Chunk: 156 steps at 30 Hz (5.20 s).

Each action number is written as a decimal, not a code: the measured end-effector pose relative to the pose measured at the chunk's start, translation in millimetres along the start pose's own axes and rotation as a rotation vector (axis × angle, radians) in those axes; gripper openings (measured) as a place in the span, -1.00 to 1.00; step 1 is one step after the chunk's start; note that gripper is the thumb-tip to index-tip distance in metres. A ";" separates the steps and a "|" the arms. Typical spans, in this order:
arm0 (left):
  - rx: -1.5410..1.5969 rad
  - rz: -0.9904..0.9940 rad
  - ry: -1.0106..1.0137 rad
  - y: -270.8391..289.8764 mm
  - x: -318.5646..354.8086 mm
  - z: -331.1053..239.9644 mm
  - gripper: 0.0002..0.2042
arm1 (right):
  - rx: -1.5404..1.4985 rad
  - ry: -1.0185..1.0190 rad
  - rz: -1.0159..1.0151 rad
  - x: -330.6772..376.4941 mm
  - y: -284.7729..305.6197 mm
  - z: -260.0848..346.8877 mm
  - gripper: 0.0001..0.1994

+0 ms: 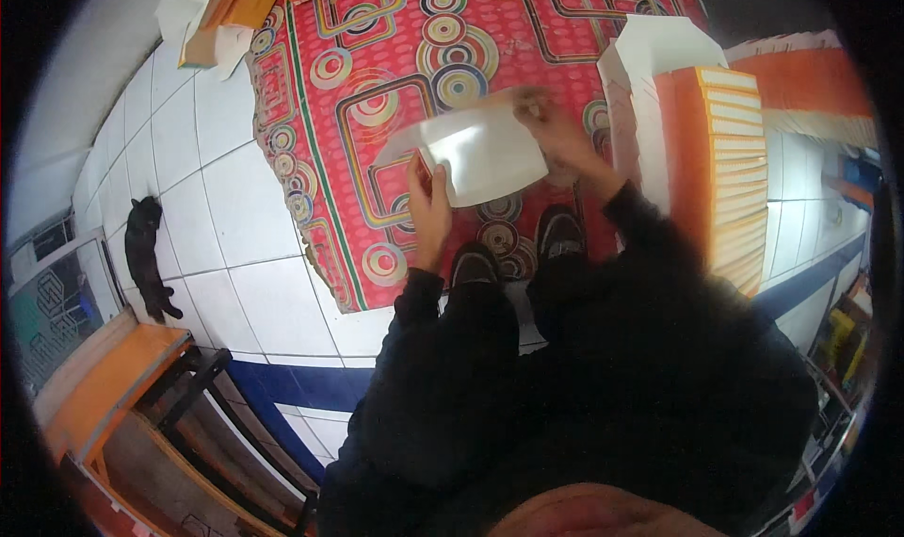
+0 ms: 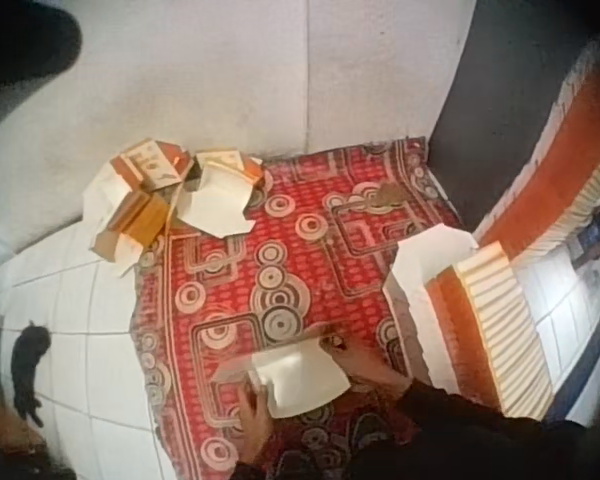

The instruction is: The person sits on a patterned mat and repeatedly assembles small, flat-packed cardboard boxes. They fold the flaps to form the box shape and stack the completed units into a growing pile. A black cat is visible lying on the tiled floor nearby.

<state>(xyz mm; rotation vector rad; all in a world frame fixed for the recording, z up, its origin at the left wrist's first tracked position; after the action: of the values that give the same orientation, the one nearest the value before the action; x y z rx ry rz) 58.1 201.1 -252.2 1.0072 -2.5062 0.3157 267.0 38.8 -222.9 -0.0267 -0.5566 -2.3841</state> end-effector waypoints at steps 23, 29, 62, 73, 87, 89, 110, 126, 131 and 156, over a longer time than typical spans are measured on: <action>-0.213 -0.531 0.023 161.5 18.1 -34.8 -0.46 | 0.471 0.669 -0.707 -387.3 -18.3 66.2 -0.26; -0.155 -0.617 0.072 158.1 34.3 -14.4 -0.44 | 0.392 0.531 -0.429 -436.2 -1.4 118.1 -0.45; -0.283 -0.293 -0.045 62.8 -21.7 -41.7 -0.55 | -0.204 0.155 0.005 -62.3 54.0 50.3 -0.43; -0.190 -0.177 -0.091 20.7 -18.4 -29.2 -0.60 | 0.049 0.465 -0.024 -33.5 -13.6 80.0 -0.64; -0.242 -0.263 -0.156 28.8 -11.2 -27.7 -0.56 | 0.136 0.158 0.150 -38.0 -31.3 22.1 -0.52; -0.144 -0.201 -0.083 23.8 -14.4 -26.7 -0.53 | -0.042 0.187 0.141 -47.1 -34.8 1.8 -0.52; -0.178 -0.352 -0.021 62.3 -30.6 -42.8 -0.57 | 0.670 0.552 -0.592 -164.2 73.6 67.4 -0.75; -0.083 -0.495 0.021 114.3 -38.8 -50.6 -0.53 | 0.774 0.127 -0.289 -299.5 102.4 -30.6 -0.54; -0.095 -0.407 0.003 99.5 -67.0 -62.9 -0.56 | -0.137 0.333 -0.417 -250.5 120.2 -11.2 -0.47; 0.023 -0.004 0.086 25.8 -38.2 -37.4 -0.53 | 0.141 0.201 -0.045 -60.3 -4.5 83.9 -0.61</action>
<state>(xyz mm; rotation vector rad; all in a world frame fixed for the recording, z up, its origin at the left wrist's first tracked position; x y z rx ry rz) 75.8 256.0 -238.0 0.9868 -2.4282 0.3797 299.9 112.6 -158.3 0.2879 -0.6326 -2.3500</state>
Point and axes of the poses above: each hand's wrist, its own x-axis away from the middle knuckle, its own y-axis out of the back of the hand, z = x × y, the point moved 6 cm from there along -x, towards the middle knuckle, and after that the axes turned 11 degrees about y, right-handed, at the moved point
